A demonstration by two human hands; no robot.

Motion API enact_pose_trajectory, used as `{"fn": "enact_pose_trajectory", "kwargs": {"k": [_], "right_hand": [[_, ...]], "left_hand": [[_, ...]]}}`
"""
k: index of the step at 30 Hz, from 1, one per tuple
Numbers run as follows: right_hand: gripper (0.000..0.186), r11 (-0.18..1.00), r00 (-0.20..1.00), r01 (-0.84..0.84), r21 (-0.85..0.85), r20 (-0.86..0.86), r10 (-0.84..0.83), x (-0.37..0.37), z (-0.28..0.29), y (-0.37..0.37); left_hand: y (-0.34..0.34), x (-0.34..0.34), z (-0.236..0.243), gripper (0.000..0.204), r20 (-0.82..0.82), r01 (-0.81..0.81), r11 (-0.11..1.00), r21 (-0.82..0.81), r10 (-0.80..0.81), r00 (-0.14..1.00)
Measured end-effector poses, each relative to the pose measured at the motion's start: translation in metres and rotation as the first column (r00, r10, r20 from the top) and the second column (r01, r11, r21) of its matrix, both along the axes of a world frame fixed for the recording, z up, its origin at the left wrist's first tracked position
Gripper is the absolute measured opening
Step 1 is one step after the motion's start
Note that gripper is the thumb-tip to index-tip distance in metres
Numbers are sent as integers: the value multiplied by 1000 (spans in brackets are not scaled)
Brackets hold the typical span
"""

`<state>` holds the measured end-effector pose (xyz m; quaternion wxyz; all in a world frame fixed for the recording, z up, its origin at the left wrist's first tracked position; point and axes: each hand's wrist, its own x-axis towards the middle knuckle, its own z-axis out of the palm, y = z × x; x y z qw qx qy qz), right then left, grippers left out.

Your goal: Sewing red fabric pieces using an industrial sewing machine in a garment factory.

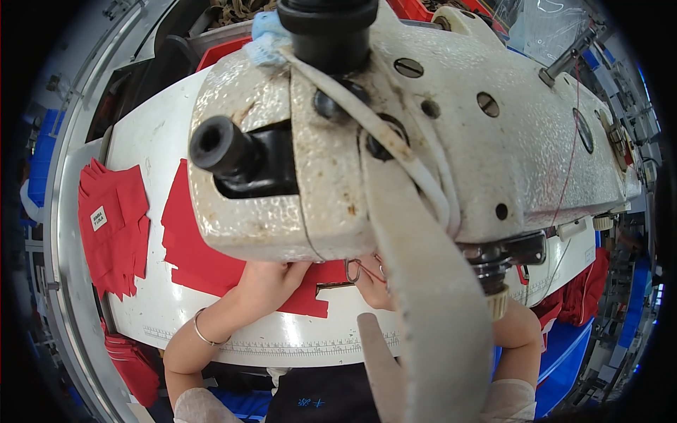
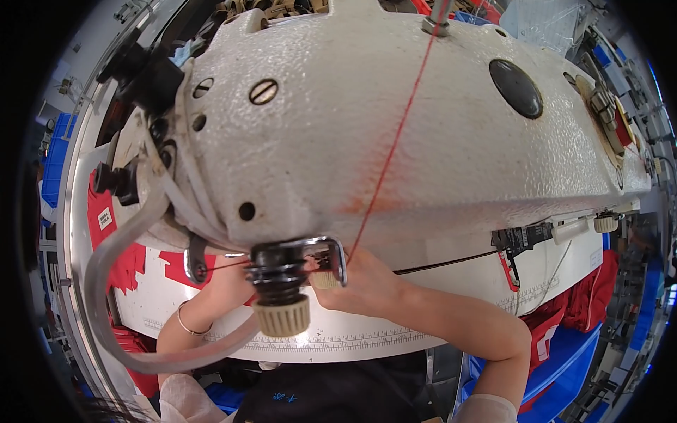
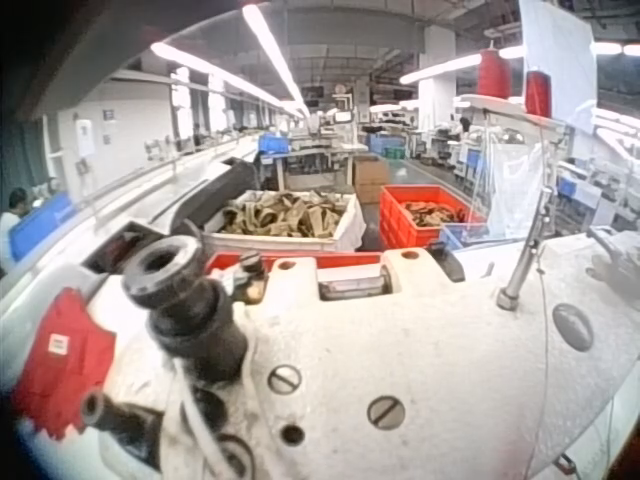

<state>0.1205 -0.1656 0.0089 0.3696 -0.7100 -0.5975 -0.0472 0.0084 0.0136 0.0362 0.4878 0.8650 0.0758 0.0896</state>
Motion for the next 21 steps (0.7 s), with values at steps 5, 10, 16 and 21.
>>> {"fn": "enact_pose_trajectory", "kwargs": {"k": [5,10,16,21], "right_hand": [[18,982,954,-189,-9,236,186,12,8,2],[28,981,931,-180,-72,311,193,14,12,-1],[31,982,915,-146,-118,362,179,12,14,-2],[28,982,902,-145,-117,392,180,13,15,0]], "left_hand": [[2,-2,6,13,-11,14,999,52,-14,1000],[1,-1,4,13,2,9,1000,8,-9,1000],[1,-1,2,13,-25,1,1000,-2,-2,1000],[-1,1,1,13,-31,-8,1000,-11,7,1000]]}}
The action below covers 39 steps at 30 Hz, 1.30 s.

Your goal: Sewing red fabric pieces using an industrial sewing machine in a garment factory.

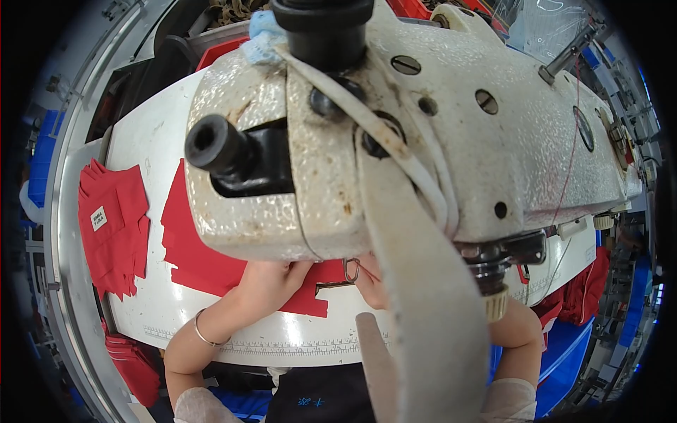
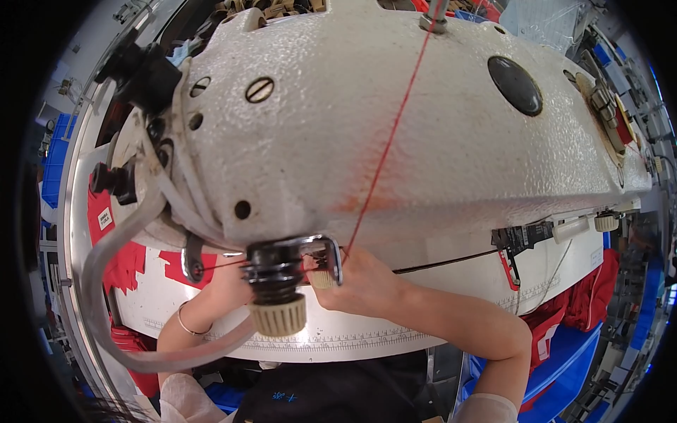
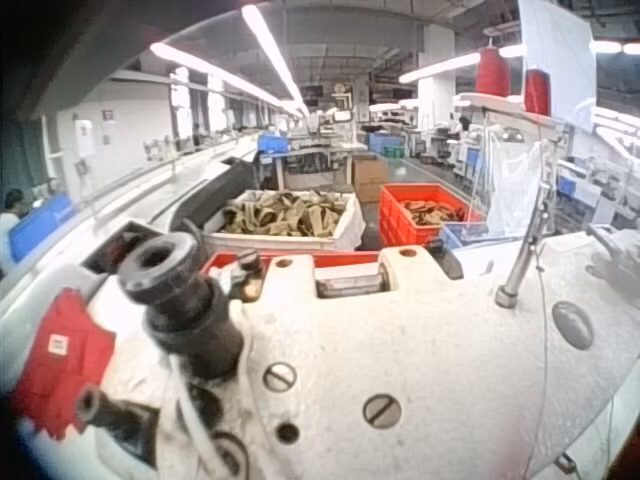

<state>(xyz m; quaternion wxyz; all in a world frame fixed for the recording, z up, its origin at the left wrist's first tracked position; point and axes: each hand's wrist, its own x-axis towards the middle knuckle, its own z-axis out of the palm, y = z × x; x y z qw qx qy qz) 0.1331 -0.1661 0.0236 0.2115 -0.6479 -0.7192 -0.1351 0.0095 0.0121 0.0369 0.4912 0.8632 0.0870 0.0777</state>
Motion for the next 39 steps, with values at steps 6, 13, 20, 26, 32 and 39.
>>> {"fn": "enact_pose_trajectory", "kwargs": {"k": [6,13,20,26,32,39], "right_hand": [[24,1000,1000,-18,24,16,18,0,0,-2],[32,999,998,16,40,64,-19,0,0,-4],[18,995,992,97,0,-87,-96,-2,0,-15],[16,992,969,126,2,-217,-122,0,23,-21],[15,992,963,115,-45,-238,-123,-2,3,-17],[12,992,963,111,-58,-241,-122,0,1,-17]], "left_hand": [[0,-1,-4,13,-14,2,999,50,-1,1000],[-3,-1,-6,16,67,50,971,236,-68,995],[-5,-6,-7,12,96,125,896,425,-182,979],[-13,0,-11,17,310,22,863,505,-205,928],[-6,-28,-35,44,102,160,791,590,-270,958],[-10,-19,-25,44,142,188,870,456,-279,950]]}}
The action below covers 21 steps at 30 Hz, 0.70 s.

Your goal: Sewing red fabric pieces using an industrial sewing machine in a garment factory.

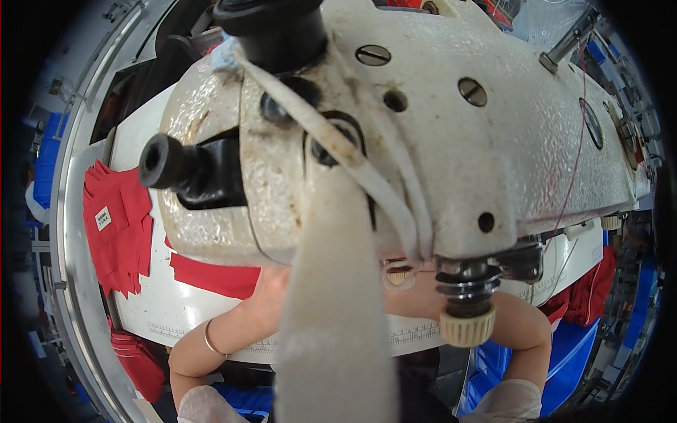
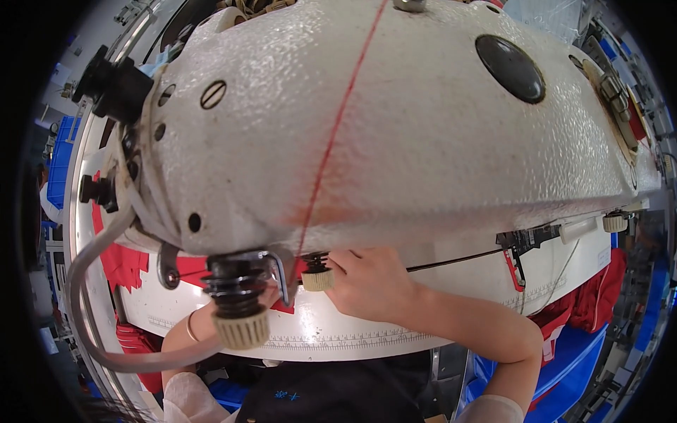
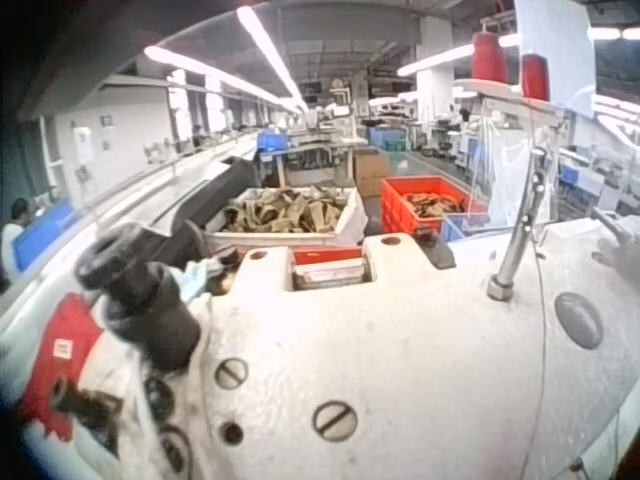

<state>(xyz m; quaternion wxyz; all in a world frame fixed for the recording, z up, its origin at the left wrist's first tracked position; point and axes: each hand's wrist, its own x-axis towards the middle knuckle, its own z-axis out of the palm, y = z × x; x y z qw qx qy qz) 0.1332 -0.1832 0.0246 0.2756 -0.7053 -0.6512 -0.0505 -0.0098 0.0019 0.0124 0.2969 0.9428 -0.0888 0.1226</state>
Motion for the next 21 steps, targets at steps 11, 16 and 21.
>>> {"fn": "enact_pose_trajectory", "kwargs": {"k": [11,16,21], "right_hand": [[14,955,997,46,-292,-50,-64,7,-22,-4],[15,934,977,44,-355,-179,-114,8,-16,3],[10,985,995,89,145,36,-95,8,1,0]], "left_hand": [[-5,19,1,27,215,-36,955,295,-30,976],[1,19,-1,30,88,-32,969,246,10,996],[-5,27,7,31,141,-65,974,218,35,989]]}}
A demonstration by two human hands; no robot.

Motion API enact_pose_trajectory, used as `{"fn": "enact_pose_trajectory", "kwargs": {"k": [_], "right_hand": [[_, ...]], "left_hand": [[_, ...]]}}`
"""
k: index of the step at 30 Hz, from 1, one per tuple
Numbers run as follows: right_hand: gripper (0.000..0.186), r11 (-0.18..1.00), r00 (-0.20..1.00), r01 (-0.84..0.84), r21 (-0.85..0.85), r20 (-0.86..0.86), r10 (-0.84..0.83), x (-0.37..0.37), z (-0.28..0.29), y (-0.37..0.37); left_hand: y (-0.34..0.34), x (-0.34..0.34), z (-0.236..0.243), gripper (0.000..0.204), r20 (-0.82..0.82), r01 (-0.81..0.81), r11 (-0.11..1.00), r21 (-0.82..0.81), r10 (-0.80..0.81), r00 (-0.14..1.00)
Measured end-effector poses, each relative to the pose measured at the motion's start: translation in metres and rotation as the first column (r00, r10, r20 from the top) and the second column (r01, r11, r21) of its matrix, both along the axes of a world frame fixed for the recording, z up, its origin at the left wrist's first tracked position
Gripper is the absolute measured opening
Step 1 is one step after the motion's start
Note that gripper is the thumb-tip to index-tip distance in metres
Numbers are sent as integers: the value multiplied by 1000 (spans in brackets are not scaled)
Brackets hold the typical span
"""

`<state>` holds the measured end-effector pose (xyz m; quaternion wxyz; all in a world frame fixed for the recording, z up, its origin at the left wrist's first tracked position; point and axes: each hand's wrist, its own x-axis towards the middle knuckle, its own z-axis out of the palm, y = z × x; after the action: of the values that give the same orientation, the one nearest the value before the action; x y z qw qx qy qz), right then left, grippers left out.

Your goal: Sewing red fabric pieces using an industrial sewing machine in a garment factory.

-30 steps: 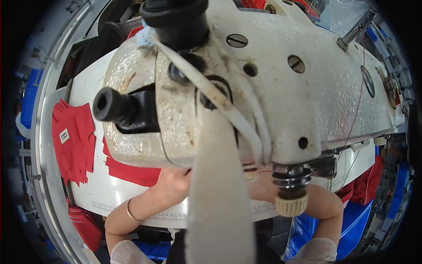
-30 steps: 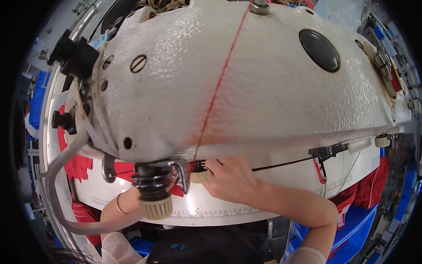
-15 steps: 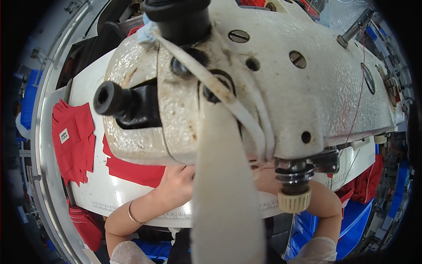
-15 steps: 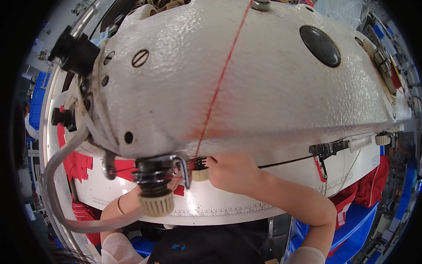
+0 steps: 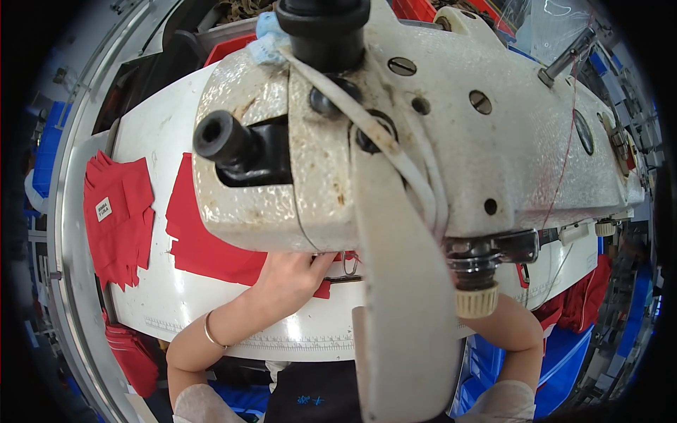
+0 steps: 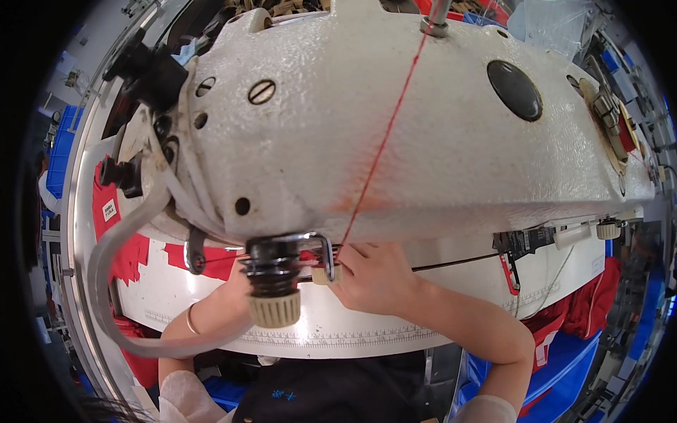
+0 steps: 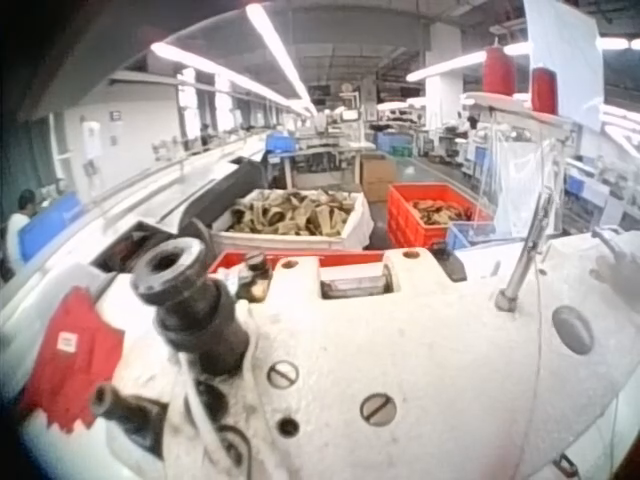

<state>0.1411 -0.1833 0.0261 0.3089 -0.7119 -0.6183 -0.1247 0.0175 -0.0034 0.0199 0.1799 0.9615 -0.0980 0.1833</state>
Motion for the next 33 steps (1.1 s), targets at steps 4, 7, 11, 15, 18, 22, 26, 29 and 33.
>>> {"fn": "enact_pose_trajectory", "kwargs": {"k": [4,7,11,15,18,22,26,29,33], "right_hand": [[14,975,976,-216,-53,23,218,-2,-7,-7],[14,971,970,-232,-60,60,236,-1,0,-8],[14,968,966,-245,-62,75,249,-1,-1,-7],[13,967,965,-243,-79,77,249,-1,0,-8],[14,968,967,-230,-105,87,239,-2,3,-11],[15,968,969,-240,-66,40,243,-3,-2,-8],[16,979,978,-203,28,-43,204,-7,-6,-7],[17,973,973,-232,-3,-15,232,-3,1,-3],[18,966,972,-236,-104,-8,236,-4,-2,-5]], "left_hand": [[-5,-10,0,32,-88,-107,988,-116,97,991],[-1,-10,4,32,251,-46,997,57,31,967],[7,-36,-32,31,58,12,1000,20,-13,998],[-1,-23,-13,37,89,-11,1000,-16,13,996],[-2,-17,-7,41,182,26,997,67,-37,983],[2,-18,-11,45,147,75,967,244,-113,983],[2,-20,4,45,89,92,948,306,-125,988],[4,-20,12,45,29,78,997,21,-79,996],[14,-19,15,49,-86,159,978,-137,-172,981]]}}
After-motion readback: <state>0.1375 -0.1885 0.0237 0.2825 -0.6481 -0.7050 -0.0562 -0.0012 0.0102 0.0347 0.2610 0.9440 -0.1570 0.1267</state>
